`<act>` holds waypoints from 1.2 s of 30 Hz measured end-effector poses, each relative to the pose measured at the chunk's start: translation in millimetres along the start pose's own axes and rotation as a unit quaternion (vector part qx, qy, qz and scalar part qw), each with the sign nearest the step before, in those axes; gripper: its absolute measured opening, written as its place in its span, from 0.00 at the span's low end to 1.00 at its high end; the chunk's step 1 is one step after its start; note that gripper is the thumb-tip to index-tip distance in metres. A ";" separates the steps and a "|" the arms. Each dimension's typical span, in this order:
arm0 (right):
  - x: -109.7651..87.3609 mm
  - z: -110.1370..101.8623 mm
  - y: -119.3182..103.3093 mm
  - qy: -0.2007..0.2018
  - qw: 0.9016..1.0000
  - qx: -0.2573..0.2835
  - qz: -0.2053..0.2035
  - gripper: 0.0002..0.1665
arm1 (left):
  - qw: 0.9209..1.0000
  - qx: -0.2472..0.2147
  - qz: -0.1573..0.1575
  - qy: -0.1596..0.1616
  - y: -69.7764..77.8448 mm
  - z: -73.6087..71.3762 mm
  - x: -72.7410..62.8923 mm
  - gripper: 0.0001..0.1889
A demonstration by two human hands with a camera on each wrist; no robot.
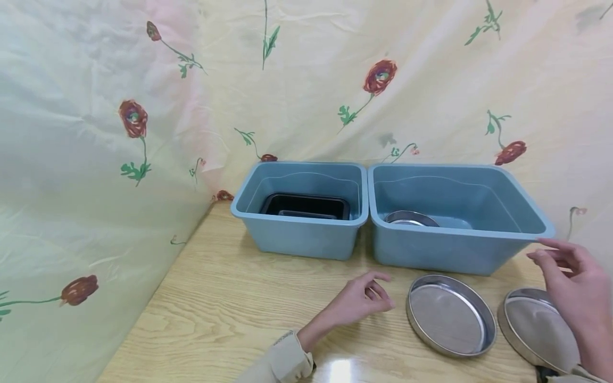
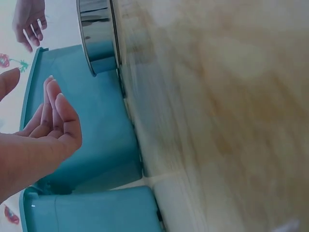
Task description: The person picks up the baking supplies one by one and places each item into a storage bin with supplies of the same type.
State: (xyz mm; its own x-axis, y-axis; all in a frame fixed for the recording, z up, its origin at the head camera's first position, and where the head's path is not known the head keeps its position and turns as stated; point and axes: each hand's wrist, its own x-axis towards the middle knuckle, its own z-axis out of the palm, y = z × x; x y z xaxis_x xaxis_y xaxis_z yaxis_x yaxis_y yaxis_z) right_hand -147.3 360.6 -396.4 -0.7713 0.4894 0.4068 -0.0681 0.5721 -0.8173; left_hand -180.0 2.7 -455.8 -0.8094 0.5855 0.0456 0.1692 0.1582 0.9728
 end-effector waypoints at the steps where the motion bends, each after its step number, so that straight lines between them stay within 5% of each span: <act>1: 1.2 -1.0 1.6 0.004 1.000 -0.005 0.001 0.22 | 1.000 0.001 -0.001 -0.001 -0.4 1.2 0.5 0.25; 14: 17.6 -9.7 18.9 -0.010 1.000 0.001 0.005 0.25 | 1.000 0.022 -0.020 -0.004 -2.8 14.2 8.2 0.26; 18: 20.3 -10.7 20.9 -0.025 0.999 -0.030 0.027 0.22 | 0.999 0.033 -0.027 -0.006 -3.1 15.9 11.5 0.26; 23: 25.8 -10.7 23.0 -0.045 0.996 -0.058 0.044 0.30 | 0.999 0.038 -0.030 -0.011 -4.8 16.5 17.4 0.26; 32: 39.1 -11.8 30.2 -0.047 0.998 0.047 -0.004 0.22 | 0.998 0.044 -0.038 -0.024 -12.8 17.3 30.8 0.33; 36: 41.9 -11.1 28.6 -0.060 0.997 0.042 0.006 0.20 | 0.998 0.034 -0.042 -0.030 -17.7 17.0 36.3 0.33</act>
State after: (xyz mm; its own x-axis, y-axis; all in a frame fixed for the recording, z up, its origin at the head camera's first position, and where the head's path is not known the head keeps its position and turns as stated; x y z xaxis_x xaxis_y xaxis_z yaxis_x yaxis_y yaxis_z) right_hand -174.5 404.8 -398.2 -0.8427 0.4103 0.3486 -0.1067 0.5074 -0.8551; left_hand -202.8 34.7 -475.2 -0.7875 0.6141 -0.0521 0.1409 0.2617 0.9548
